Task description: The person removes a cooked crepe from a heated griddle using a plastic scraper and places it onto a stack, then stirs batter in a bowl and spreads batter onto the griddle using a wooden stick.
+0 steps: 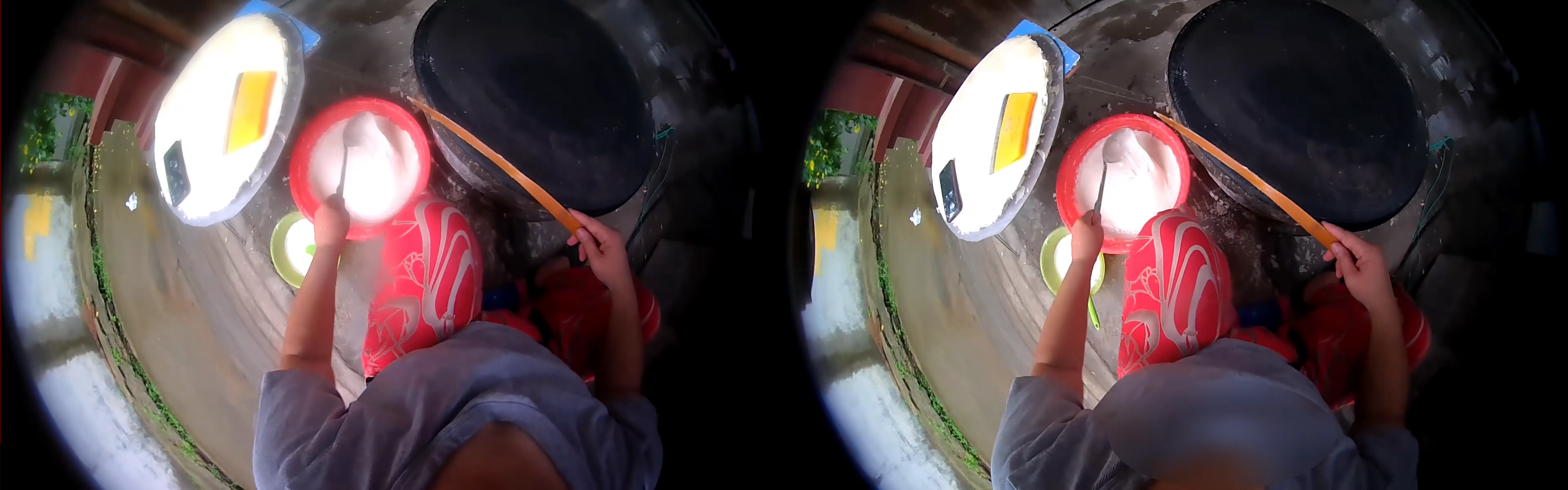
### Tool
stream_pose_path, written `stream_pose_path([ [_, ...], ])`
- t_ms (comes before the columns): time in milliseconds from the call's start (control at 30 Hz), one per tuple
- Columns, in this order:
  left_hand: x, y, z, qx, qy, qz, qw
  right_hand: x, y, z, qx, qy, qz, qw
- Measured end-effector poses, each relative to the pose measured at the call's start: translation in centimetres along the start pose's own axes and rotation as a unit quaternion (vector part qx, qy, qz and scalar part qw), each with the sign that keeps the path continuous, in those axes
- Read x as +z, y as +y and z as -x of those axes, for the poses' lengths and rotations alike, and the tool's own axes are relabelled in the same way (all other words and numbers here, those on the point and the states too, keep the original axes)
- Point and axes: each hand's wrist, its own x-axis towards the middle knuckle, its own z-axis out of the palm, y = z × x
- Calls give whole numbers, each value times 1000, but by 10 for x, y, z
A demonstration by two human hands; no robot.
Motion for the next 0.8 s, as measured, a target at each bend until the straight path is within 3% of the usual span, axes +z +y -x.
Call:
stream_pose_path([
  [67, 33, -10, -10, -47, 22, -41, 998, 1, -2, -2, -12, -2, 2, 1000],
  [167, 26, -29, 11, 25, -115, -84, 989, -1, -1, -5, -15, 11, 6, 1000],
  [200, 14, -45, 17, 32, -102, -1, 994, 0, 0, -4, -16, 7, 4, 1000],
  [300, -15, -52, 35, -24, -92, 8, 995, 2, 3, 1, -2, 1, 1, 1000],
  [367, -1, -51, 39, -37, -35, -140, 989, 1, 3, 1, 2, 2, 2, 1000],
  [400, 34, -74, 34, 57, -31, -157, 985, 1, 3, 0, 1, 3, 4, 1000],
  [467, 75, -76, 22, -22, -127, 3, 992, 1, 2, 0, -1, 5, 6, 1000],
  [500, 77, -72, 14, -151, -232, 233, 932, 3, 0, -2, -13, 7, 3, 1000],
  [533, 59, -55, 10, -314, -300, 463, 773, 3, -2, -2, -26, 7, 2, 1000],
  [567, 34, -41, 12, -398, -322, 571, 642, 2, -2, -3, -28, 7, 4, 1000],
  [633, -12, -13, 30, -345, -317, 594, 654, 5, -3, -4, -19, 4, -9, 1000],
  [733, -29, -24, 42, -265, -283, 622, 680, 4, 3, -2, 3, 16, -34, 999],
  [767, -25, -23, 46, -187, -238, 404, 863, 3, 4, -2, 2, 16, -34, 999],
  [800, -22, -20, 51, -93, -171, 151, 969, 3, 4, -2, 2, 15, -27, 1000],
])
